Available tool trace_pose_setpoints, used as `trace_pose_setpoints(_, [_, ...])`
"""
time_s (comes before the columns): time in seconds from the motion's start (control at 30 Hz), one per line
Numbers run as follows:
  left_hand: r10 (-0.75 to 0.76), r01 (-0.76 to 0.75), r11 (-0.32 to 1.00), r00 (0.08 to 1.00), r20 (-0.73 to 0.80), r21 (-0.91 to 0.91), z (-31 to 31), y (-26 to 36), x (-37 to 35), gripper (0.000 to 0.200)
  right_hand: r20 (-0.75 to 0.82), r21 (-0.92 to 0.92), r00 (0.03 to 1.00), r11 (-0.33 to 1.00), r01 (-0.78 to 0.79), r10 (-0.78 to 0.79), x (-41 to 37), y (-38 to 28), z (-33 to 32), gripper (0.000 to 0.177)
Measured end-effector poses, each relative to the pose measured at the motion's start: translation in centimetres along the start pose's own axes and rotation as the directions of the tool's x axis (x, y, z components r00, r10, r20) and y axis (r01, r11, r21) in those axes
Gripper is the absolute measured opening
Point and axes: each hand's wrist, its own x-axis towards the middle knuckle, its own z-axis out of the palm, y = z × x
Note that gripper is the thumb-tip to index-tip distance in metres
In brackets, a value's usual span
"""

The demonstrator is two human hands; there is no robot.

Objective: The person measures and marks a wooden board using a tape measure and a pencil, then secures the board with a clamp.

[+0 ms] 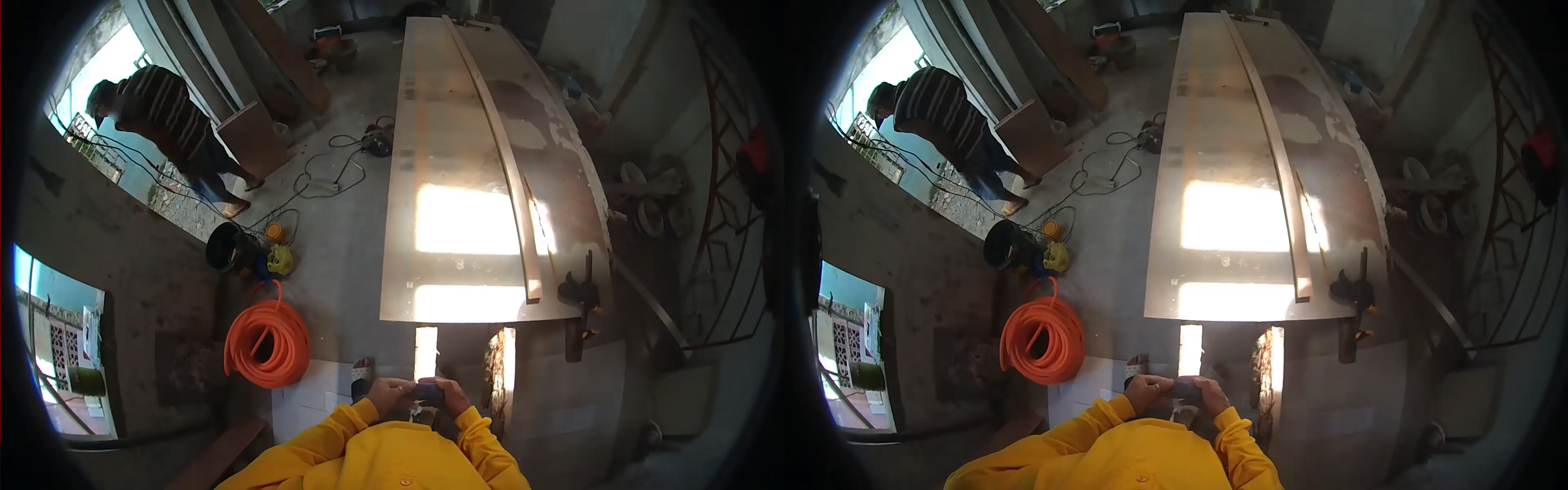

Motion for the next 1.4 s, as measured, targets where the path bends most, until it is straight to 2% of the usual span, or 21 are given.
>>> trace_pose_setpoints(0.03, [0.009,-0.009,1.0,1.0,0.002,-0.003,1.5,0.2,0.0,0.029,0.053,-0.472,0.976,0.856,0.213,-0.213,-0.6,-0.2,-1.3,0.04])
trace_pose_setpoints(0.07, [-0.019,0.019,1.0,1.0,-0.013,0.01,2.6,-0.5,0.6,0.03,0.07,-0.477,0.973,0.849,0.227,-0.221,-1.1,0.5,-2.9,0.04])
trace_pose_setpoints(0.1, [-0.053,0.054,0.998,0.998,-0.033,0.021,3.5,-0.9,0.8,0.031,0.015,-0.159,1.0,0.987,-0.011,0.014,-1.6,0.7,-3.8,0.038])
trace_pose_setpoints(0.13, [-0.063,0.069,0.991,0.997,-0.055,0.111,4.4,-1.3,1.3,0.034,0.041,0.179,0.963,0.947,-0.268,0.265,-1.9,0.9,-4.8,0.037])
trace_pose_setpoints(0.17, [-0.056,0.062,0.993,0.996,-0.067,0.102,4.9,-1.5,1.8,0.034,0.055,0.169,0.962,0.947,-0.272,0.266,-2.1,0.9,-6.0,0.037])
trace_pose_setpoints(0.23, [0.057,-0.03,0.937,0.996,-0.069,0.348,6.1,-0.2,1.3,0.035,0.143,-0.095,0.948,0.958,-0.272,0.283,-3.4,-2.6,-6.2,0.036])
trace_pose_setpoints(0.3, [0.078,-0.044,0.933,0.994,-0.08,0.358,6.6,-1.3,1.8,0.036,0.231,-0.212,0.913,0.933,-0.289,0.336,-3.4,-2.7,-7.5,0.038])
trace_pose_setpoints(0.43, [-0.007,0.022,0.952,0.999,-0.05,0.306,7.7,-1.5,2.7,0.037,0.415,-0.329,0.886,0.942,-0.064,0.205,-2.6,-3.2,-8.6,0.038])
trace_pose_setpoints(0.5, [0.031,-0.024,0.924,0.999,-0.015,0.381,7.2,-1.1,3.5,0.038,0.394,-0.426,0.888,0.903,-0.052,0.237,-2.0,-3.2,-8.9,0.038])
trace_pose_setpoints(0.57, [-0.038,0.032,0.943,0.999,0.013,0.33,6.7,-0.7,4.7,0.038,0.346,-0.501,0.873,0.854,-0.136,0.342,-1.1,-3.9,-9.2,0.043])
trace_pose_setpoints(0.63, [-0.023,0.002,0.953,0.998,0.064,0.304,6.6,0.1,5.3,0.037,0.266,-0.684,0.901,0.726,-0.073,0.341,-0.9,-4.3,-9.4,0.045])
trace_pose_setpoints(0.77, [0.05,-0.07,0.979,0.993,0.108,0.192,5.8,1.5,7.2,0.031,0.142,-0.782,0.897,0.604,-0.158,0.419,-0.6,-7.0,-10.7,0.045])
trace_pose_setpoints(0.83, [0.112,-0.117,0.987,0.993,0.048,0.112,3.6,2.7,8.0,0.028,0.173,-0.759,0.906,0.638,-0.127,0.386,-1.1,-5.2,-14.1,0.049])
trace_pose_setpoints(0.9, [0.18,-0.17,0.975,0.982,-0.058,0.145,0.4,3.3,9.1,0.02,0.192,-0.817,0.965,0.575,0.054,0.181,-2.0,-5.8,-17.0,0.051])
trace_pose_setpoints(0.97, [0.137,-0.121,0.988,0.974,-0.183,0.098,-3.4,4.4,9.4,0.018,-0.008,-0.9,0.893,0.386,-0.202,0.45,-2.3,-8.6,-19.5,0.047])
trace_pose_setpoints(1.03, [0.212,-0.2,0.977,0.914,-0.347,0.07,-6.4,5.0,10.2,0.014,-0.007,-0.956,0.956,0.279,-0.093,0.294,-3.0,-7.9,-23.6,0.047])
trace_pose_setpoints(1.17, [0.304,-0.244,0.953,0.773,-0.557,0.181,-9.6,4.2,14.9,0.015,-0.08,-0.981,0.948,0.147,-0.13,0.308,-1.9,-10.4,-27.1,0.046])
trace_pose_setpoints(1.23, [0.564,-0.143,0.81,0.457,-0.688,0.568,-8.3,3.9,17.9,0.015,-0.196,-0.98,0.944,-0.02,-0.198,0.266,-0.6,-10.5,-27.7,0.045])
trace_pose_setpoints(1.27, [0.558,-0.141,0.814,0.46,-0.691,0.564,-8.2,3.5,19.0,0.015,-0.241,-0.971,0.931,-0.075,-0.229,0.275,0.2,-10.9,-27.7,0.046])
trace_pose_setpoints(1.33, [0.587,-0.129,0.806,0.302,-0.751,0.578,-8.3,2.2,21.1,0.014,-0.249,-0.968,0.924,-0.093,-0.231,0.291,1.9,-12.2,-27.8,0.045])
trace_pose_setpoints(1.4, [0.571,-0.119,0.817,0.3,-0.764,0.564,-8.4,1.2,21.6,0.013,-0.253,-0.967,0.913,-0.1,-0.233,0.319,2.2,-10.6,-29.1,0.046])
